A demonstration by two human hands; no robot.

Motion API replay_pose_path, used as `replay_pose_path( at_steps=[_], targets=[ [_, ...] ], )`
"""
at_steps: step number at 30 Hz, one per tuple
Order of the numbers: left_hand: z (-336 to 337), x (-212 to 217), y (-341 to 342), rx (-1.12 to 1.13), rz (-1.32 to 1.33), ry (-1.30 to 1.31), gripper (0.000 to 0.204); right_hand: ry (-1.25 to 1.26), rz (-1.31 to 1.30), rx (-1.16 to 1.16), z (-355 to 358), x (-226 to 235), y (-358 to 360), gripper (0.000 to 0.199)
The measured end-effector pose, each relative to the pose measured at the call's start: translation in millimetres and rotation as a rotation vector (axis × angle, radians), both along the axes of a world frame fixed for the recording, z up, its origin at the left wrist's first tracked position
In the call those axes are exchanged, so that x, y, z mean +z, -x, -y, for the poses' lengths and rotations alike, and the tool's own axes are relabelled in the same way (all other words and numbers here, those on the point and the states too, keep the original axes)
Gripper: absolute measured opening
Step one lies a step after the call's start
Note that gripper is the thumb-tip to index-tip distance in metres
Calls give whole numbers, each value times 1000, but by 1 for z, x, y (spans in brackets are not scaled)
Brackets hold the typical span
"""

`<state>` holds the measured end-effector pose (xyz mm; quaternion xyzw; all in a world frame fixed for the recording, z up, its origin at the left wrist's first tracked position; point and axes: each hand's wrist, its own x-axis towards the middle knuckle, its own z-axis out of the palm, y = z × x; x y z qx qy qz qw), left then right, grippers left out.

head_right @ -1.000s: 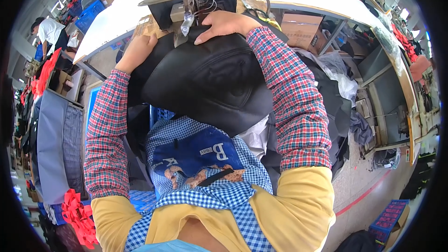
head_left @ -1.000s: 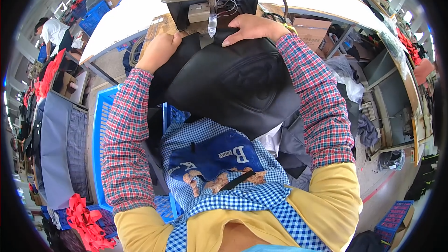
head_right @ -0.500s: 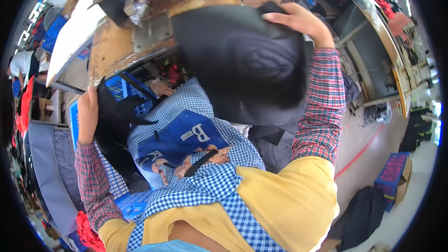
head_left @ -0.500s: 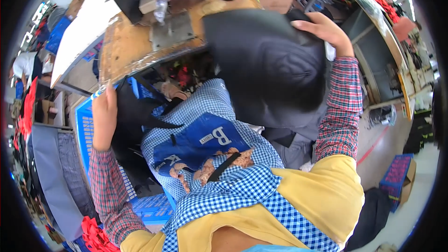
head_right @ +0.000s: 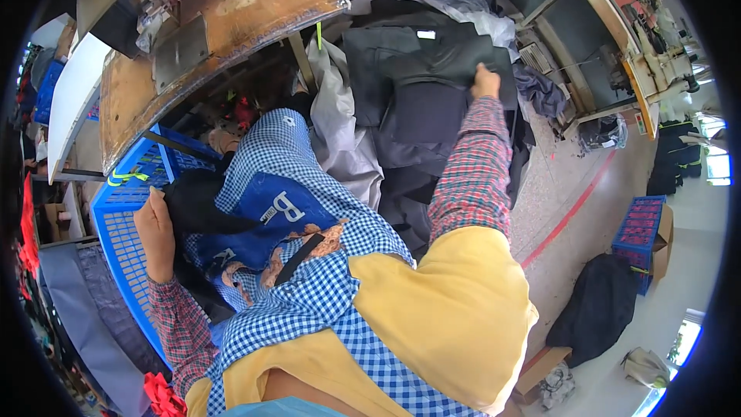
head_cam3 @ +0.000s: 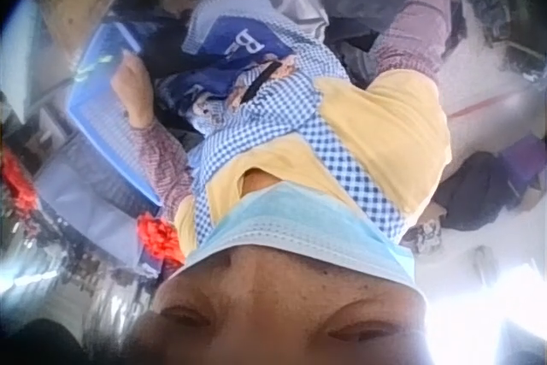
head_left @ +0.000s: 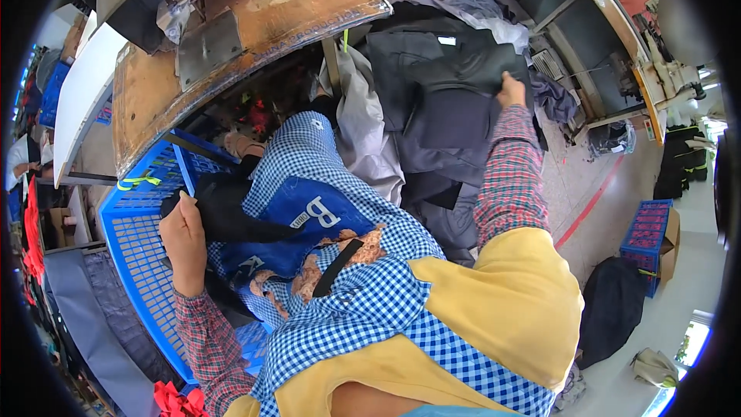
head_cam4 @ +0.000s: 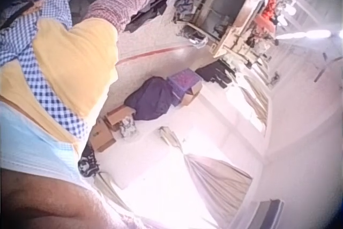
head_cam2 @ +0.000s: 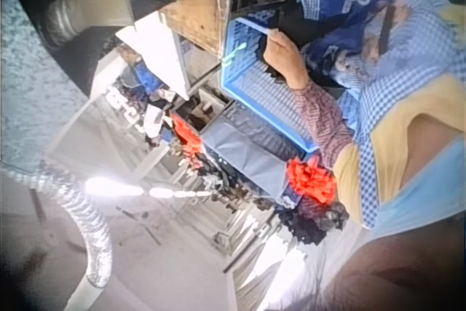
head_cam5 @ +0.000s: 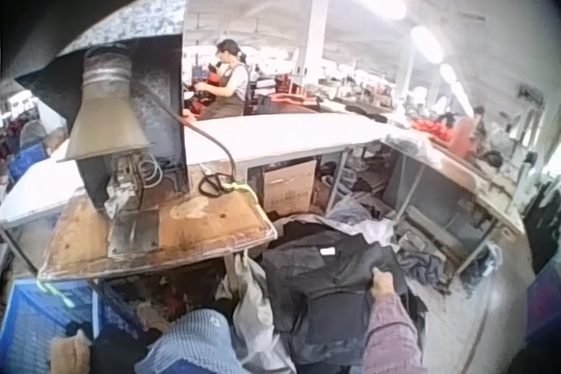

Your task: Assembling and sewing black fabric protective gear components at an industrial workstation.

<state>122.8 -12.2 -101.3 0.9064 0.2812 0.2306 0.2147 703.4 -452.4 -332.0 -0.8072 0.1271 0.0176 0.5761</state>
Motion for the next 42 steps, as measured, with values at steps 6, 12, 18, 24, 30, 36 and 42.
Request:
replay_pose_path(
  at_steps=[6,12,18,24,30,36,42],
  targets=[
    [9,-2,11,29,11,-42,43,296,-226,-327,-28,-95,60,41],
    [8,-1,6,7,-87,-1,43,232,629,-120,-54,-10,73,50],
    [13,-12,-15,-51,-118,0,39,101,848,-46,-97,102,6,48],
    [18,-16,-19,-64,-216,13,37,696,515,-307,-115,49,29,68],
    [19,-20,-31,-88,-323,1,36,1121,518,635,-168,-66,119,73],
    [18,-15,-38,-88,-336,-3,37,1111,-72,804,-200,-165,152,74],
    [12,-12,-40,-79,-374,-11,37,581,-266,1015,-271,-217,165,53]
  ],
)
